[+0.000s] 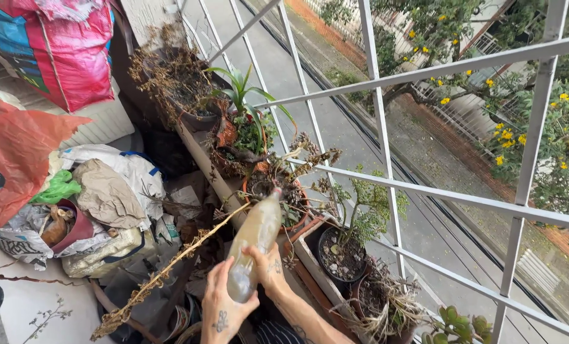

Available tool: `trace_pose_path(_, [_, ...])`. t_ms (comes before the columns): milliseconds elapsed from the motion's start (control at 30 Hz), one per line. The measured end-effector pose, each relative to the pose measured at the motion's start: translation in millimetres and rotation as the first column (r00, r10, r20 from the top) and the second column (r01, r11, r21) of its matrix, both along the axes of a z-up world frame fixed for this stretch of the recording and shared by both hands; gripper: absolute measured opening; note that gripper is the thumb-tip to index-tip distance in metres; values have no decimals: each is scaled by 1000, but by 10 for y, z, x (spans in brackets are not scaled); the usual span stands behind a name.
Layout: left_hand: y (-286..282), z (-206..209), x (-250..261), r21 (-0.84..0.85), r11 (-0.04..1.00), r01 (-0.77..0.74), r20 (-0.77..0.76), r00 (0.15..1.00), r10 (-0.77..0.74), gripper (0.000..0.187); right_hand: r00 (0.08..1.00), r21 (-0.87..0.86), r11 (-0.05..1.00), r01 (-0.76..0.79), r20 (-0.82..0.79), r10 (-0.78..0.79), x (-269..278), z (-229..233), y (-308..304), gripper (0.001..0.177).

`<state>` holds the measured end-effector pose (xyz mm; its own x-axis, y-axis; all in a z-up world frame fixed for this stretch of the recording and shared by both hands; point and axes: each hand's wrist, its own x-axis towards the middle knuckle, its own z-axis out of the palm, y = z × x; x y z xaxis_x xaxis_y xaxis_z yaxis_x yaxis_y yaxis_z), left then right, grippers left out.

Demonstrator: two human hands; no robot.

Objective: Watering a variety of potted plants on a balcony using a watering can and refilling it from a large bottle.

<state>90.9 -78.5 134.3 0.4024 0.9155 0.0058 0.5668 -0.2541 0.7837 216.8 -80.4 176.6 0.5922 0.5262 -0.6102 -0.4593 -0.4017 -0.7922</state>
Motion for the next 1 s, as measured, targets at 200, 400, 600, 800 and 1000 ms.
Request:
trace_pose_path(200, [-227,-398,-81,14,1000,-24,151,988,21,90,977,-158,983,-89,178,117,-86,-65,-210,78])
trace_pose_path(400, [-408,-333,-169,-139,990,-12,172,984,36,95,941,-122,983,-138,294,169,-233,-92,-452,76])
trace_pose_path(600, [-642,-30,-405,-141,985,94,155,985,-72,92,963,-106,994,-35,261,62,-466,213,-835,93])
trace_pose_path(800, [-889,243,-620,-42,974,222,17,975,-222,95,987,4,995,96,126,-96,-691,504,-1316,92])
trace_pose_path(1000, [-1098,575,-651,-23,967,253,-205,946,-252,94,981,170,969,178,-107,-161,-755,775,-1588,56])
